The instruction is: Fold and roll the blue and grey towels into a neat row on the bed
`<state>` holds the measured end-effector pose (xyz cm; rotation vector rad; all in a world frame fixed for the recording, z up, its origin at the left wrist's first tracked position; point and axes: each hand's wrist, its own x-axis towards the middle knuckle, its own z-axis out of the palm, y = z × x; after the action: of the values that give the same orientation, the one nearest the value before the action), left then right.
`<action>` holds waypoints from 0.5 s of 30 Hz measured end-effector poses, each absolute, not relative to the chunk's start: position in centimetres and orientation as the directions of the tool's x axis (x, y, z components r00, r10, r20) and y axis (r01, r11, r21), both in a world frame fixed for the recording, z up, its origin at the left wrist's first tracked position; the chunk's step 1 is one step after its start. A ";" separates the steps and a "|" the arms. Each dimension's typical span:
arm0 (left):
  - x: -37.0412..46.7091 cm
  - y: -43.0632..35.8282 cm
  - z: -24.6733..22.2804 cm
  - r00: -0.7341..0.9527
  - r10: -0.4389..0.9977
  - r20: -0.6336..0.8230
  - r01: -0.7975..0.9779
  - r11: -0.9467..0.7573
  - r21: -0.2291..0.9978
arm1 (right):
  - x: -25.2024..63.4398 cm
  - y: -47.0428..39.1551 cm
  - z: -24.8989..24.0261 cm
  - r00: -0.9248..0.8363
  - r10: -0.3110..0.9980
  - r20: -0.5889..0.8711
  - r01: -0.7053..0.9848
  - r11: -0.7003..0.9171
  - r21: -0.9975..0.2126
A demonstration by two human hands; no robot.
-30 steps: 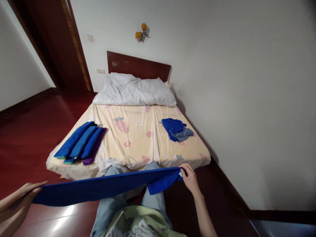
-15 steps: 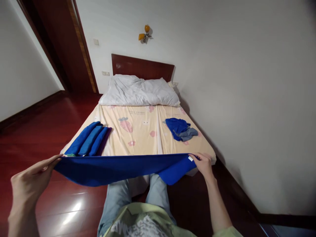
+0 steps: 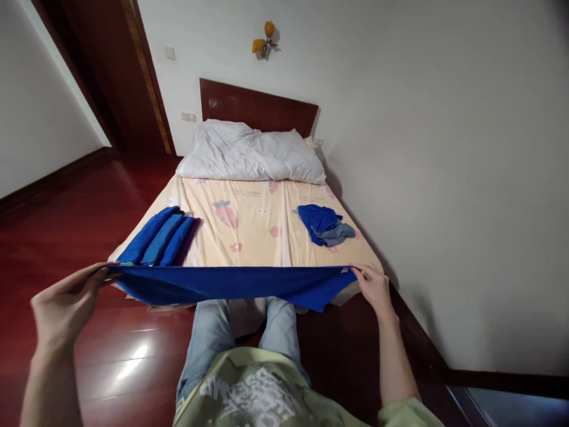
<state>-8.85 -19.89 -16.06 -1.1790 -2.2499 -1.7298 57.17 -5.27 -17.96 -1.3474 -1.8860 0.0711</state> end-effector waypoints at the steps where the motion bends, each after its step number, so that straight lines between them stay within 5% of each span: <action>1: -8.5 -19.5 -16.2 -0.682 0.574 0.454 0.576 0.040 0.816 | 57.2 -5.1 -17.7 -0.093 0.816 0.571 0.789 0.410 -0.457; 6: -7.7 -18.4 -15.9 -0.564 0.693 0.449 0.592 -0.040 0.805 | 57.9 -4.4 -17.1 -0.017 0.845 0.534 0.819 0.318 -0.478; 11: -9.4 -17.4 -15.3 -0.461 0.767 0.446 0.654 -0.046 0.755 | 60.2 -3.2 -16.5 0.005 0.917 0.399 0.720 0.273 -0.638; 15: -9.8 -15.0 -14.8 -0.336 0.885 0.322 0.648 -0.031 0.761 | 62.1 -1.5 -16.6 0.008 0.952 0.307 0.668 0.223 -0.710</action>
<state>-9.81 -14.98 -14.76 -1.9272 -2.3491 -1.5413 62.11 -1.47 -16.60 -1.5159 -1.7314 0.4676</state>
